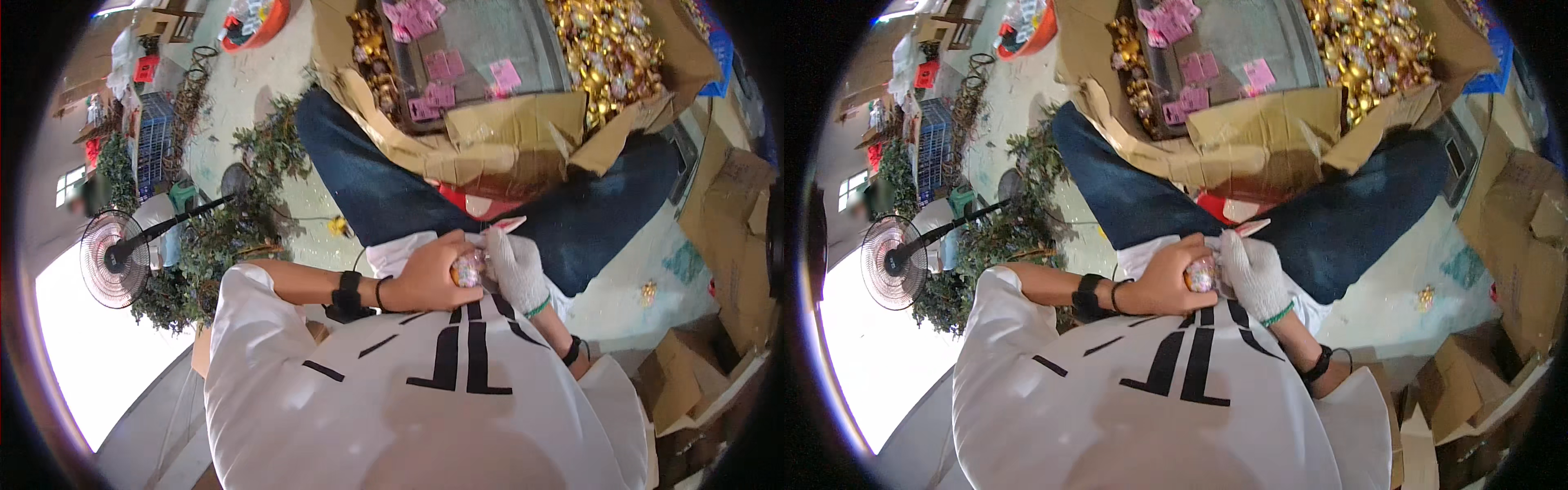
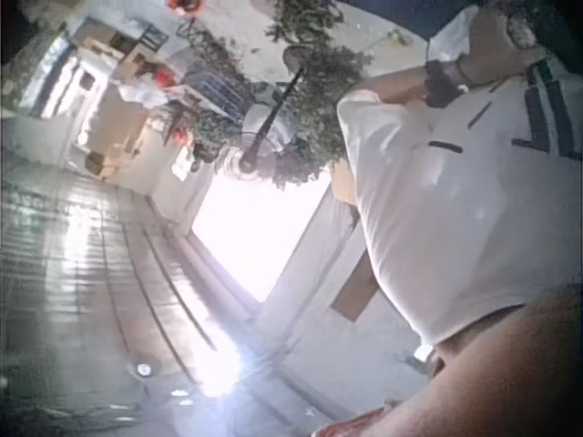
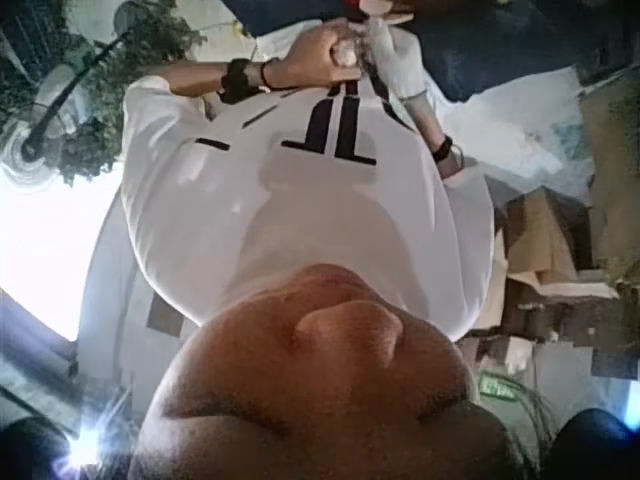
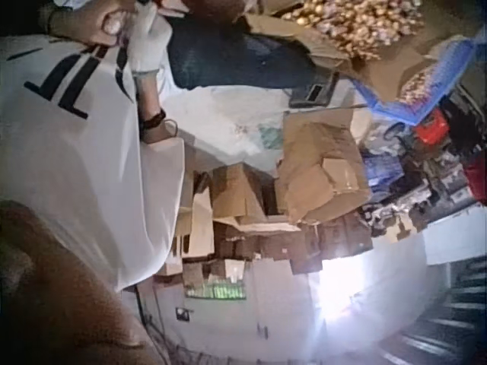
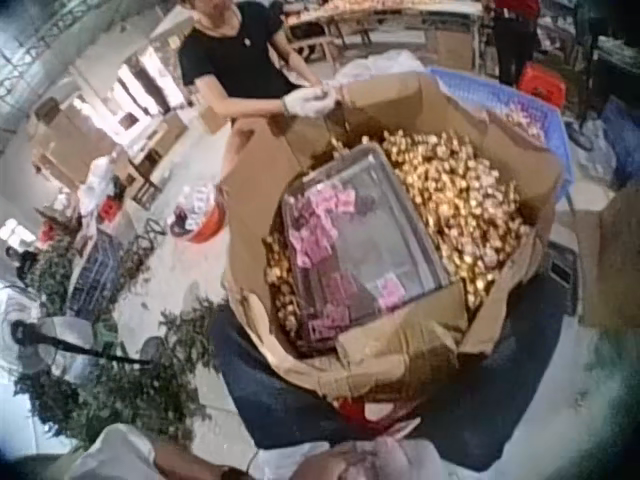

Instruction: The recorder is sitting on the floor and manually wrapping individual gold-colored chocolate spheres in pink wrappers.

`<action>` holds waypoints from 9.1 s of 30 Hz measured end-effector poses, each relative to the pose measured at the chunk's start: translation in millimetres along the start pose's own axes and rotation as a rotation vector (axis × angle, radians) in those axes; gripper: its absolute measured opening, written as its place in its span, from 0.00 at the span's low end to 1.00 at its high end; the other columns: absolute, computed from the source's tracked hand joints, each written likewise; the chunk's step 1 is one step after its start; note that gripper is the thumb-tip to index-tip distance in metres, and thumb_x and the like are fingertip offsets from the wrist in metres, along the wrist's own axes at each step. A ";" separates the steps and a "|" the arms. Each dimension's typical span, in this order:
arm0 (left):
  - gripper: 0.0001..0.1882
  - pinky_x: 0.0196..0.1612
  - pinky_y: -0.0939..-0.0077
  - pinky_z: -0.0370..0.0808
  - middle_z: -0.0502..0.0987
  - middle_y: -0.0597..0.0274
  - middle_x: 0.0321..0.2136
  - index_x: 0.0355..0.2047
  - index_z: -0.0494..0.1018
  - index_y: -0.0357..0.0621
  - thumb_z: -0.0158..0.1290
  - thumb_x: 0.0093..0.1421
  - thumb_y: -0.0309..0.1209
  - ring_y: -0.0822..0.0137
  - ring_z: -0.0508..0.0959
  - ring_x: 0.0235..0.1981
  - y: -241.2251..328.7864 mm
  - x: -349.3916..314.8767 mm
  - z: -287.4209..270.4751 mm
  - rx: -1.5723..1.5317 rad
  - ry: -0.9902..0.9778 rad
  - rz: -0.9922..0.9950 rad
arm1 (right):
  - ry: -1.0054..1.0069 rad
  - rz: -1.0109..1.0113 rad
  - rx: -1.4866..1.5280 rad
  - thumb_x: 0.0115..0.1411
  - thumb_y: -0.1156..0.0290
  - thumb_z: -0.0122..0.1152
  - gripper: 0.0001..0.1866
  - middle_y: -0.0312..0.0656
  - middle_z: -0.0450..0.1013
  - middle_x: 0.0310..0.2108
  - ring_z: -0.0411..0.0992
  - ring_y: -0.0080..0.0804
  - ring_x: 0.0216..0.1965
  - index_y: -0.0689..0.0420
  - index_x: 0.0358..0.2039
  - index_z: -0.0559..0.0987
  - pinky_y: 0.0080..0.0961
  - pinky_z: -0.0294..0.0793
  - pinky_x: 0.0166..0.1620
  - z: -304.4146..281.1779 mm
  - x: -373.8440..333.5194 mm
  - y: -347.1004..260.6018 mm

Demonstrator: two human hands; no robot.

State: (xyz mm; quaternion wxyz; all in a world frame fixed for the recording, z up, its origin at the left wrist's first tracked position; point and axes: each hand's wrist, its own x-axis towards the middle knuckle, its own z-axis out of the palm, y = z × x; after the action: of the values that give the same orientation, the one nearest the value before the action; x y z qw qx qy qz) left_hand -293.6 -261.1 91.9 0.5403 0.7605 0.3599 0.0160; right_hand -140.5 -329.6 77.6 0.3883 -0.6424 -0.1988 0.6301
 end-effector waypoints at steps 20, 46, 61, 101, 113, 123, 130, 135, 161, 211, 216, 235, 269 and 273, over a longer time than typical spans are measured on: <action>0.27 0.36 0.63 0.73 0.69 0.55 0.32 0.40 0.75 0.41 0.60 0.40 0.43 0.53 0.75 0.33 7.1 -4.2 -3.4 0.147 -0.201 -0.120 | -0.237 0.081 -0.069 0.65 0.60 0.47 0.23 0.39 0.66 0.13 0.61 0.22 0.18 0.66 0.21 0.73 0.26 0.63 0.23 -15.7 -15.3 -15.3; 0.24 0.37 0.62 0.73 0.74 0.53 0.32 0.32 0.77 0.40 0.60 0.39 0.45 0.52 0.76 0.35 7.1 1.7 5.0 0.258 -0.244 -0.151 | -0.137 -0.117 -0.300 0.66 0.64 0.44 0.20 0.54 0.69 0.17 0.68 0.50 0.21 0.66 0.25 0.73 0.36 0.66 0.27 -7.2 -18.6 1.2; 0.24 0.35 0.62 0.74 0.72 0.51 0.31 0.31 0.76 0.37 0.60 0.38 0.43 0.51 0.76 0.32 16.9 -0.2 3.2 0.276 -0.228 -0.170 | -0.240 0.000 -0.169 0.65 0.64 0.44 0.19 0.54 0.68 0.19 0.66 0.48 0.21 0.67 0.28 0.73 0.34 0.66 0.27 -15.4 -14.5 0.0; 0.18 0.33 0.61 0.75 0.77 0.43 0.25 0.21 0.76 0.35 0.58 0.35 0.40 0.47 0.78 0.28 14.0 14.4 3.7 0.310 -0.320 -0.351 | -0.244 -0.507 -0.598 0.62 0.73 0.43 0.10 0.55 0.70 0.22 0.70 0.54 0.25 0.67 0.37 0.70 0.42 0.68 0.27 -17.6 -7.5 22.2; 0.24 0.38 0.61 0.73 0.77 0.45 0.29 0.31 0.76 0.36 0.59 0.35 0.41 0.47 0.77 0.33 6.8 3.3 18.1 0.229 -0.287 -0.440 | -0.184 -0.353 -0.517 0.66 0.64 0.39 0.22 0.60 0.69 0.21 0.69 0.59 0.28 0.66 0.23 0.73 0.44 0.67 0.30 -10.3 -2.9 24.8; 0.26 0.37 0.64 0.74 0.77 0.42 0.29 0.35 0.75 0.35 0.57 0.39 0.42 0.55 0.78 0.30 18.5 20.1 -7.8 0.138 -0.342 -0.270 | -0.069 -0.771 -1.113 0.62 0.67 0.44 0.12 0.53 0.69 0.17 0.70 0.46 0.18 0.60 0.27 0.72 0.42 0.67 0.21 -8.6 16.0 38.3; 0.27 0.35 0.58 0.73 0.76 0.49 0.31 0.39 0.75 0.44 0.57 0.43 0.49 0.47 0.77 0.33 40.4 24.1 -29.1 0.525 -0.197 -0.051 | -0.060 -0.614 -0.994 0.65 0.63 0.39 0.17 0.52 0.75 0.28 0.74 0.50 0.29 0.59 0.36 0.75 0.41 0.73 0.30 -18.5 -9.8 -14.8; 0.28 0.37 0.60 0.74 0.73 0.51 0.35 0.40 0.73 0.45 0.58 0.44 0.52 0.49 0.77 0.35 81.4 41.8 -59.6 0.593 -0.183 -0.018 | -0.103 -0.594 -0.761 0.63 0.65 0.46 0.14 0.49 0.73 0.29 0.73 0.46 0.32 0.61 0.34 0.76 0.31 0.72 0.37 -33.4 -21.7 -74.1; 0.12 0.36 0.74 0.76 0.77 0.58 0.28 0.32 0.77 0.42 0.61 0.45 0.28 0.62 0.79 0.30 75.5 72.3 -93.4 -0.030 0.288 0.457 | -0.286 0.053 0.433 0.61 0.63 0.54 0.11 0.33 0.68 0.17 0.66 0.19 0.17 0.59 0.33 0.75 0.17 0.65 0.21 -36.7 26.2 -104.9; 0.16 0.33 0.71 0.75 0.72 0.62 0.29 0.32 0.74 0.45 0.63 0.42 0.34 0.61 0.75 0.30 85.4 42.7 -106.3 0.426 0.230 0.831 | -0.497 -0.563 -0.596 0.66 0.64 0.45 0.11 0.42 0.70 0.23 0.69 0.33 0.25 0.58 0.35 0.72 0.27 0.69 0.32 -50.0 0.8 -112.4; 0.19 0.35 0.63 0.74 0.73 0.51 0.28 0.31 0.70 0.41 0.61 0.43 0.40 0.49 0.75 0.30 75.5 50.3 -97.8 0.091 0.193 0.520 | -0.166 -1.011 -0.656 0.57 0.71 0.56 0.04 0.40 0.72 0.26 0.73 0.36 0.31 0.56 0.29 0.75 0.28 0.73 0.36 -58.3 11.4 -93.1; 0.16 0.33 0.58 0.69 0.72 0.43 0.25 0.26 0.67 0.32 0.34 0.61 0.33 0.43 0.72 0.29 37.0 37.0 -72.0 0.082 0.005 0.234 | -0.264 -0.933 -0.778 0.47 0.77 0.58 0.11 0.46 0.72 0.23 0.72 0.46 0.25 0.59 0.34 0.75 0.36 0.72 0.29 -42.3 0.4 -88.2; 0.09 0.23 0.58 0.70 0.69 0.50 0.16 0.18 0.68 0.34 0.52 0.45 0.28 0.51 0.73 0.24 47.8 35.8 -54.8 0.538 -0.178 0.332 | -0.303 -0.509 -1.158 0.43 0.69 0.56 0.09 0.48 0.72 0.22 0.71 0.51 0.27 0.57 0.27 0.73 0.41 0.70 0.31 -26.7 -5.9 -80.7; 0.11 0.22 0.59 0.69 0.68 0.50 0.14 0.14 0.68 0.35 0.50 0.48 0.30 0.52 0.72 0.24 51.8 28.1 -39.6 0.435 -0.019 0.204 | -0.355 -0.461 -0.997 0.48 0.68 0.53 0.08 0.50 0.72 0.23 0.71 0.53 0.26 0.57 0.28 0.73 0.44 0.68 0.31 -29.4 -10.8 -76.2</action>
State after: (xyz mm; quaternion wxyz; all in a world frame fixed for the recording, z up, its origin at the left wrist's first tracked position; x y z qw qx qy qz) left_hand -261.7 -221.2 141.3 0.3629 0.8914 0.2710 -0.0147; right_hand -95.6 -297.7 138.9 0.1268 -0.5722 -0.6688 0.4575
